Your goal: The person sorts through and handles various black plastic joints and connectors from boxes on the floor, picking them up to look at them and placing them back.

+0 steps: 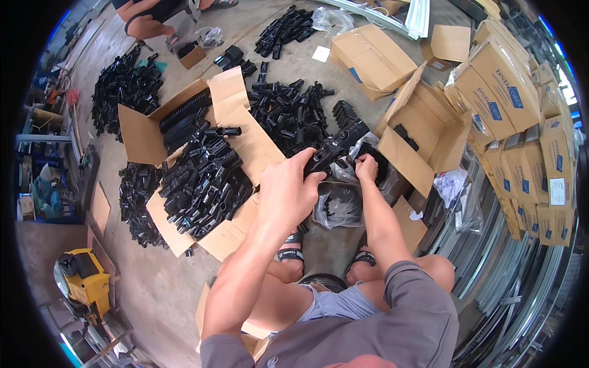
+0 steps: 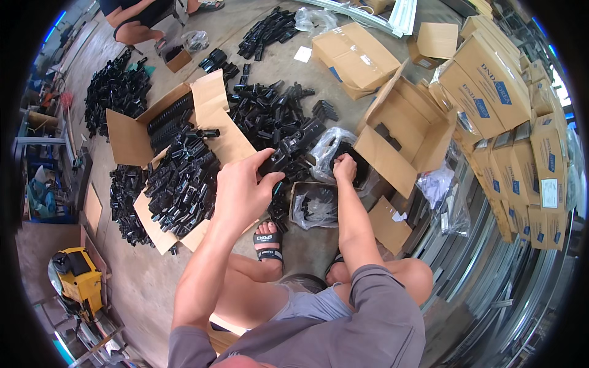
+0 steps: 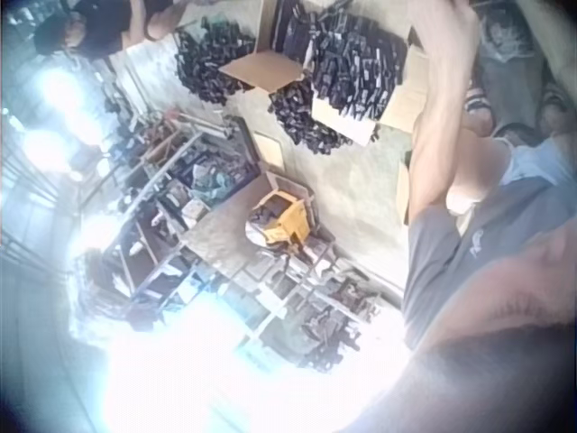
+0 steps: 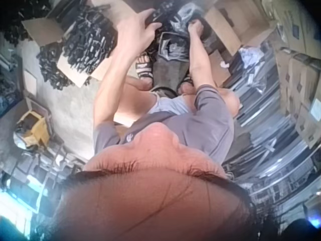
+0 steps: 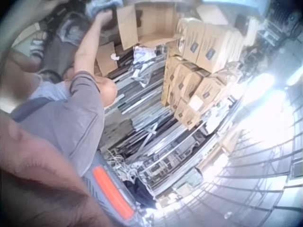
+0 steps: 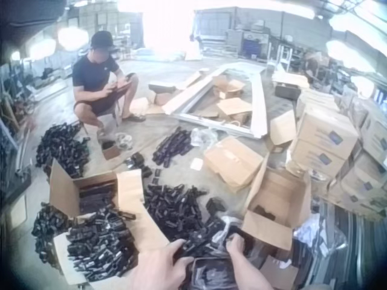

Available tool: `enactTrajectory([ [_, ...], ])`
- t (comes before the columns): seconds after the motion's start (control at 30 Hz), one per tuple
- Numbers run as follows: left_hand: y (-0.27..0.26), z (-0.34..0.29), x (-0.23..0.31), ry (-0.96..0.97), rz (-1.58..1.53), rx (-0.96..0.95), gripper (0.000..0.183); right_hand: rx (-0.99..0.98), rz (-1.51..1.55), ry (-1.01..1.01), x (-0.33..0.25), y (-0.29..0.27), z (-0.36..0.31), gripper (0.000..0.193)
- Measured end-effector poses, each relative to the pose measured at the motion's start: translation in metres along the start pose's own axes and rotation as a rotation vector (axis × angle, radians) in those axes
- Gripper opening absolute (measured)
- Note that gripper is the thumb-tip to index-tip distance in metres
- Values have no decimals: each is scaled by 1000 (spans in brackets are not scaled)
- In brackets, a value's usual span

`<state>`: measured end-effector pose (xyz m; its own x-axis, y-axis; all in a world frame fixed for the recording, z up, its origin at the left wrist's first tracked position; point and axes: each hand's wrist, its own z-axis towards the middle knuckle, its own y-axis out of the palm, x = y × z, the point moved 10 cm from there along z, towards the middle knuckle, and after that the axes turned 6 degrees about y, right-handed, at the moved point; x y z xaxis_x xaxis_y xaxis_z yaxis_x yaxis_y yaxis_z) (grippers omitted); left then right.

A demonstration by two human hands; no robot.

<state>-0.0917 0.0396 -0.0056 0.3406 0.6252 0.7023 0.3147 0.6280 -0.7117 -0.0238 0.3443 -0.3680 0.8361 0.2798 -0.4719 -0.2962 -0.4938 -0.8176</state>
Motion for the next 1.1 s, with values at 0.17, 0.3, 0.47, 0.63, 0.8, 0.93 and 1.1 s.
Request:
enactTrajectory([
  [0.17, 2, 0, -2, 11, -15, -2, 41, 135, 67, 53, 2, -16, -5, 14],
  [0.3, 2, 5, -2, 30, 19, 13, 41, 283, 462, -90, -11, -59, -40, 23],
  [0.47, 8, 8, -4, 86, 87, 27, 39, 309, 875, -309, -94, -157, -164, 22],
  [0.63, 7, 6, 5, 134, 144, 25, 38, 10, 851, -858, -204, -245, -253, 18],
  [0.8, 2, 0, 23, 232, 131, 56, 21, 195, 343, -1307, -251, -263, -295, 11],
  [0.93, 8, -2, 27, 257, 139, 51, 31, 263, 152, -1324, -258, -264, -299, 8],
  [1.1, 12, -6, 27, 309, 109, 58, 28, 261, 92, -1340, -256, -259, -310, 7],
])
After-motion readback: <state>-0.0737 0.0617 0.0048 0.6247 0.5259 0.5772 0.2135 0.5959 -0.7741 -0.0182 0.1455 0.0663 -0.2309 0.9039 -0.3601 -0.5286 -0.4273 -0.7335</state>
